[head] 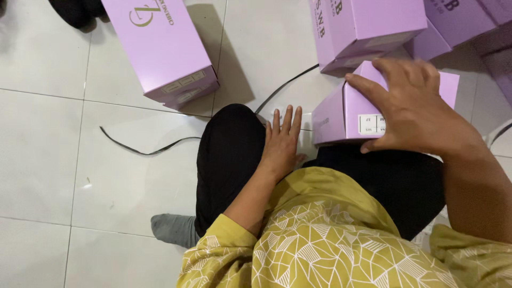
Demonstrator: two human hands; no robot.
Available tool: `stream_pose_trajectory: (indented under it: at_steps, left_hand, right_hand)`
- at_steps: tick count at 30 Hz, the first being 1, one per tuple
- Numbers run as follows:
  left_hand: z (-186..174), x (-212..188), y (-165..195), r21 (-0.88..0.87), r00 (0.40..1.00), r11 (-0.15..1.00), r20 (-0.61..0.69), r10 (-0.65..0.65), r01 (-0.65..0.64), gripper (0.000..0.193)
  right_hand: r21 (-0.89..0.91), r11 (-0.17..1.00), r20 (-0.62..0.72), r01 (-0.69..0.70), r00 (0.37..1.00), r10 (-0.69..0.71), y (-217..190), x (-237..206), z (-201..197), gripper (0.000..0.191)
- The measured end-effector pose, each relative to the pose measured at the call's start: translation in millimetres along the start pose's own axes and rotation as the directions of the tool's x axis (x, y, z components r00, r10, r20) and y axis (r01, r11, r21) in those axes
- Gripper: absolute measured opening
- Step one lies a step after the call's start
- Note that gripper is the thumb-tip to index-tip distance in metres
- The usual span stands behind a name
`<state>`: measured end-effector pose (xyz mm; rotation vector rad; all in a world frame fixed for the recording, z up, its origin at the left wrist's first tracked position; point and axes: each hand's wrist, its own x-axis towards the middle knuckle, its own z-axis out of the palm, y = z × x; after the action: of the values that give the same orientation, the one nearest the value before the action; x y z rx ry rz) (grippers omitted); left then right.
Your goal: The person sits on the floor sorting small printed size labels, then peels and presses the labels onto purple shoe boxes one at a time, stacking finished boxes aside. The person continues labeling additional boxes throughout the episode.
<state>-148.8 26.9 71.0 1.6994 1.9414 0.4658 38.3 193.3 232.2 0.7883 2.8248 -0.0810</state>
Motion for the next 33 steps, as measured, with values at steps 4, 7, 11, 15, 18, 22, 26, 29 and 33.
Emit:
stream_pose_trajectory:
  at_steps: [4,7,11,15,18,22,26,29,33]
  left_hand:
    - [4,8,10,-0.095,0.996,0.992,-0.025,0.085,-0.087,0.132]
    - [18,12,14,-0.129,0.994,0.988,0.063,0.088,-0.079,0.134]
    - [30,12,10,0.020,0.994,1.000,0.106,0.013,-0.016,0.115]
    - [16,2,1,0.018,0.897,0.972,0.381,-0.223,0.233,0.082]
    - [7,-3,8,-0.305,0.864,0.891,0.476,-0.163,0.337,0.097]
    - [17,-4,28,-0.922,0.974,0.315,-0.213,0.079,-0.227,0.092]
    - [-6,-4,-4,-0.965,0.908,-0.100,-0.189,-0.373,-0.242,0.054]
    - [-84,-11,-63,-0.883,0.808,0.006,-0.432,-0.401,-0.469,0.059]
    - [-243,-28,-146,-0.689,0.753,0.670,-0.588,-0.296,-0.275,0.117]
  right_hand:
    - [-0.022,0.994,-0.109,0.108,0.988,-0.110,5,1,-2,0.140]
    - [0.076,0.992,-0.143,0.098,0.986,-0.087,7,-7,5,0.132]
    - [0.173,0.984,-0.158,-0.036,0.985,0.064,16,-23,3,0.116]
    - [0.377,0.926,-0.463,0.031,0.872,0.160,21,-52,-14,0.085]
    - [0.841,0.513,-0.441,0.170,0.766,0.469,10,-57,-15,0.062]
    - [0.912,-0.013,-0.311,0.410,0.712,0.629,-35,-26,20,0.069]
    - [0.869,-0.161,-0.327,0.468,0.787,0.524,-77,10,62,0.074]
    - [0.865,-0.305,-0.284,0.398,0.890,0.355,-82,29,80,0.071]
    - [0.958,-0.227,-0.123,0.174,0.968,0.221,-73,36,88,0.064]
